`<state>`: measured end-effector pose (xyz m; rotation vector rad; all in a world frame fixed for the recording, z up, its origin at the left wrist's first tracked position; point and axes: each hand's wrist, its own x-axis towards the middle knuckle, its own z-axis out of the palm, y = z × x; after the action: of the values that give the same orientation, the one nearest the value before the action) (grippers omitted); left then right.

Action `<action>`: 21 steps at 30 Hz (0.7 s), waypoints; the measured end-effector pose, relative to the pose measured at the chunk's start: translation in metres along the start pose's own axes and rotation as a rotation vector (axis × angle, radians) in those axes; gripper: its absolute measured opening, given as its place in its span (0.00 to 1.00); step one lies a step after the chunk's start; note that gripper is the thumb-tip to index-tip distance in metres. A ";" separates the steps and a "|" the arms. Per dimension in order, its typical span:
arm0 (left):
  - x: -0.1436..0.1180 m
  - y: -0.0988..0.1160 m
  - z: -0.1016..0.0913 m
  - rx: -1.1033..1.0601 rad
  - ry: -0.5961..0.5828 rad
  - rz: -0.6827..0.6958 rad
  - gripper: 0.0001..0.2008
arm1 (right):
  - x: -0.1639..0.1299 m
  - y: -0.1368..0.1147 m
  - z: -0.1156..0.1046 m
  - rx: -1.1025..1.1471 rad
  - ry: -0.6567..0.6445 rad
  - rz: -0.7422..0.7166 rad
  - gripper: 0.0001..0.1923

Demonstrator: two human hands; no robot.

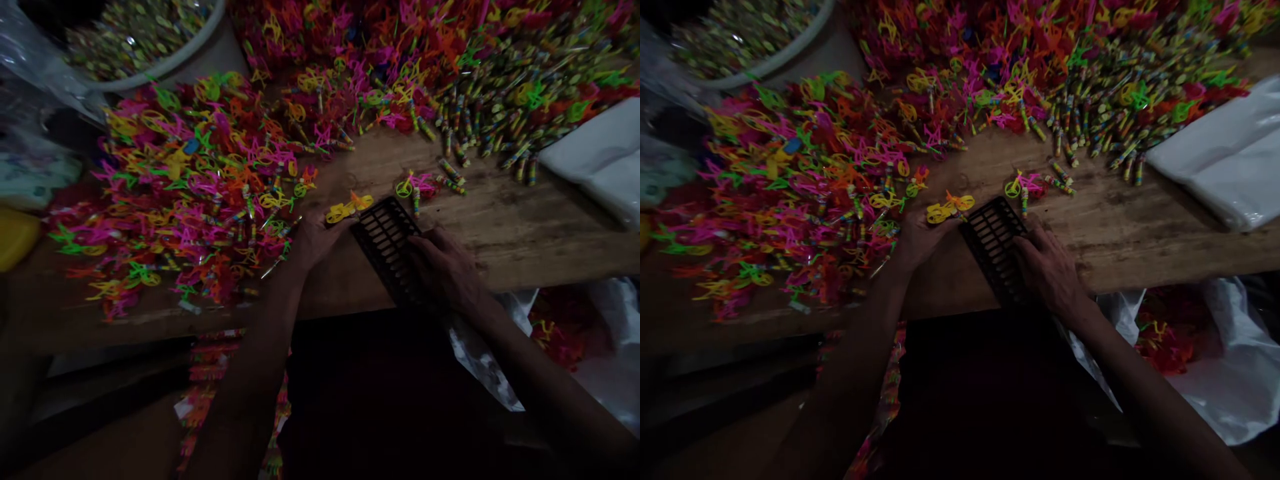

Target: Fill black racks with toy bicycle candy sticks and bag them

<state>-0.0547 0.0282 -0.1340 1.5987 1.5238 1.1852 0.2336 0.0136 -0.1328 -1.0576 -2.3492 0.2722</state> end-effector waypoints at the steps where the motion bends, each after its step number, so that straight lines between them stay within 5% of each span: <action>1: 0.000 -0.002 0.000 0.021 -0.010 0.010 0.19 | 0.000 0.000 0.000 0.000 0.003 -0.005 0.12; 5: -0.002 -0.004 0.001 0.117 -0.024 0.008 0.17 | -0.001 0.002 0.001 0.027 -0.006 -0.005 0.12; 21: -0.011 0.008 0.030 0.101 0.255 -0.088 0.12 | 0.001 0.003 0.004 0.008 -0.002 0.006 0.11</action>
<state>-0.0234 0.0203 -0.1414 1.4704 1.8222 1.3209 0.2328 0.0168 -0.1366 -1.0613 -2.3452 0.2850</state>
